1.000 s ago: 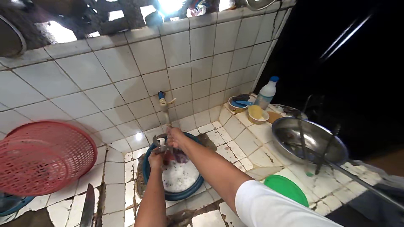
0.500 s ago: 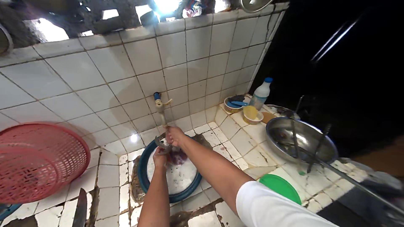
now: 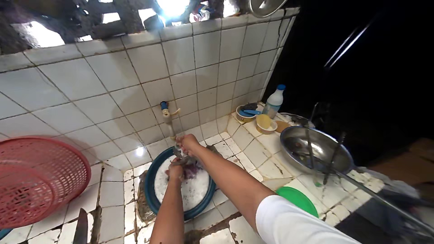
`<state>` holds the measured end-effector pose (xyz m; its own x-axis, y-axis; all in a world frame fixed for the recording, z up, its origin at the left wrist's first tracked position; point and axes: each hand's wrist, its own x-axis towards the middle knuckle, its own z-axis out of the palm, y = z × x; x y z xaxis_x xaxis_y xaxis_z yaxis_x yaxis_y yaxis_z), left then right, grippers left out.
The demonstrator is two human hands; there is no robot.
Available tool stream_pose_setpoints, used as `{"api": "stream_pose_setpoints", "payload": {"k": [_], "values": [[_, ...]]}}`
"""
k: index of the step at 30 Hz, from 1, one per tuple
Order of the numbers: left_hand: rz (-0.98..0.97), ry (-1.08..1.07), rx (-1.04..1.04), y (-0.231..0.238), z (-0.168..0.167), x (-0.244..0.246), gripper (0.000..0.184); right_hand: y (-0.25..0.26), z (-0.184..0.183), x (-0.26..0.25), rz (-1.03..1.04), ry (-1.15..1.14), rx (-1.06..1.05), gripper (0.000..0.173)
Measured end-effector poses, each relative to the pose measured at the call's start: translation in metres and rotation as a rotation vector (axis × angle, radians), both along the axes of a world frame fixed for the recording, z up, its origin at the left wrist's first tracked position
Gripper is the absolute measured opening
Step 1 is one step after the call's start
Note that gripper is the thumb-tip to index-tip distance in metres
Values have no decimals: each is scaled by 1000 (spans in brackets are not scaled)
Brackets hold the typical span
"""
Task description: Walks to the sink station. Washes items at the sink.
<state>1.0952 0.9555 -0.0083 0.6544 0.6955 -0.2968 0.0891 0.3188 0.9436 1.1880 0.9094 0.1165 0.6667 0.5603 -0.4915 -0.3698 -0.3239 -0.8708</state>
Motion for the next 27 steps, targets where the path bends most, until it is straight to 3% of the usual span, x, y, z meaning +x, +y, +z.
{"api": "stream_pose_setpoints", "payload": {"k": [3,8,10,13,17,21,25,27], "values": [[2,30,11,4,0,-2,26,4,0,-7,60,-125,-135,37],[-13,83,77,9,2,-6,27,-4,14,-6,274,-454,-281,29],[-19,84,109,11,2,-6,27,-4,15,-1,318,-477,-259,26],[-62,104,108,15,6,-2,36,-2,14,5,260,-342,-139,26],[-117,233,253,20,30,8,31,-2,20,13,16,-215,-13,20],[-223,372,434,31,50,25,32,-16,25,30,-133,-232,77,18],[-175,468,494,32,71,49,40,-34,39,41,-207,-252,136,16],[-107,403,504,33,72,60,38,-43,44,44,-231,-271,157,16]]}}
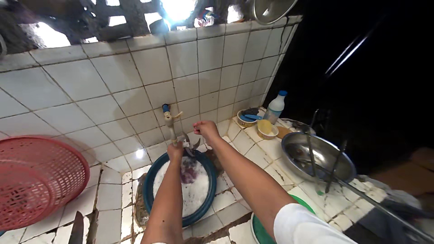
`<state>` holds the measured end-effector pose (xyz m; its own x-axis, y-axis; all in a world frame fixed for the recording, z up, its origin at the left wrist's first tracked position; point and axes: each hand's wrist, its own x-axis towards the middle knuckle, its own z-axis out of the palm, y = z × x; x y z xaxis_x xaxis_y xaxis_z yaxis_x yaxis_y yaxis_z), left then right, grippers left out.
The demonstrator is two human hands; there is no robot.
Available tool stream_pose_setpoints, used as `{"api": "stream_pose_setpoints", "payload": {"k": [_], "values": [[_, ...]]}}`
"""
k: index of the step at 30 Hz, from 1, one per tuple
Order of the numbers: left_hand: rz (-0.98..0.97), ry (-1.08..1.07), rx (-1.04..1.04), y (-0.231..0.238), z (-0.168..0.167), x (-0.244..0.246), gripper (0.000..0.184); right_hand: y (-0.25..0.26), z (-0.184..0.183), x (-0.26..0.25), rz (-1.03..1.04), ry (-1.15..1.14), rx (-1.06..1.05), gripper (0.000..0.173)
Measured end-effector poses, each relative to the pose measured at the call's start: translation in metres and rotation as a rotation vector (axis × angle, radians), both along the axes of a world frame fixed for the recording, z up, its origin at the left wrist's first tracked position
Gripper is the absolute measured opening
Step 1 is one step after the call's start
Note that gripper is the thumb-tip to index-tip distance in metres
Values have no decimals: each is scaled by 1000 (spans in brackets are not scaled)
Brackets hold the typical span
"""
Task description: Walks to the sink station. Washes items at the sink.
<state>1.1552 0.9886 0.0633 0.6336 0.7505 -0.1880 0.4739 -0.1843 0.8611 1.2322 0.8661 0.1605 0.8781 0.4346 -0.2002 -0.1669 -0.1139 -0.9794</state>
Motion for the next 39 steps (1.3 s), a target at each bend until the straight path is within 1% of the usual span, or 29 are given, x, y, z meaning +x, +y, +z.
{"api": "stream_pose_setpoints", "payload": {"k": [2,5,8,9,11,13,15,17,20,23,26,27,29,30,32,36,39], "values": [[44,-70,-15,-1,3,8,37,-9,2,3,-20,-22,3,16],[101,-123,-99,-2,5,16,38,-17,-4,9,-30,-52,-63,15],[89,-136,-114,4,-2,18,34,-16,-16,5,61,-44,-149,19],[71,-97,-82,7,-2,15,35,-13,-19,0,122,-19,-168,21],[31,63,-1,12,6,5,41,0,-25,-15,242,56,-171,25],[39,182,29,9,19,-7,43,17,-32,-35,284,155,-105,27],[87,226,40,7,24,-19,38,35,-39,-55,245,222,2,28],[103,291,79,3,29,-31,39,52,-48,-70,190,226,61,26],[86,390,165,-7,39,-43,36,71,-56,-84,140,165,20,23],[29,455,245,-17,50,-50,36,81,-64,-81,74,127,45,25],[-37,485,288,-20,52,-51,37,80,-62,-75,5,198,132,22],[-53,496,297,-20,51,-51,37,79,-61,-73,9,202,129,22],[-88,507,292,-23,48,-50,36,74,-59,-70,52,118,-7,24],[-107,508,290,-24,45,-50,35,71,-58,-69,49,76,-69,28],[-142,496,278,-28,40,-48,35,63,-55,-71,63,11,-125,37],[-139,450,247,-36,47,-38,34,55,-58,-60,223,-190,-193,38],[-104,430,246,-36,49,-33,37,51,-47,-61,320,-216,-293,38]]}}
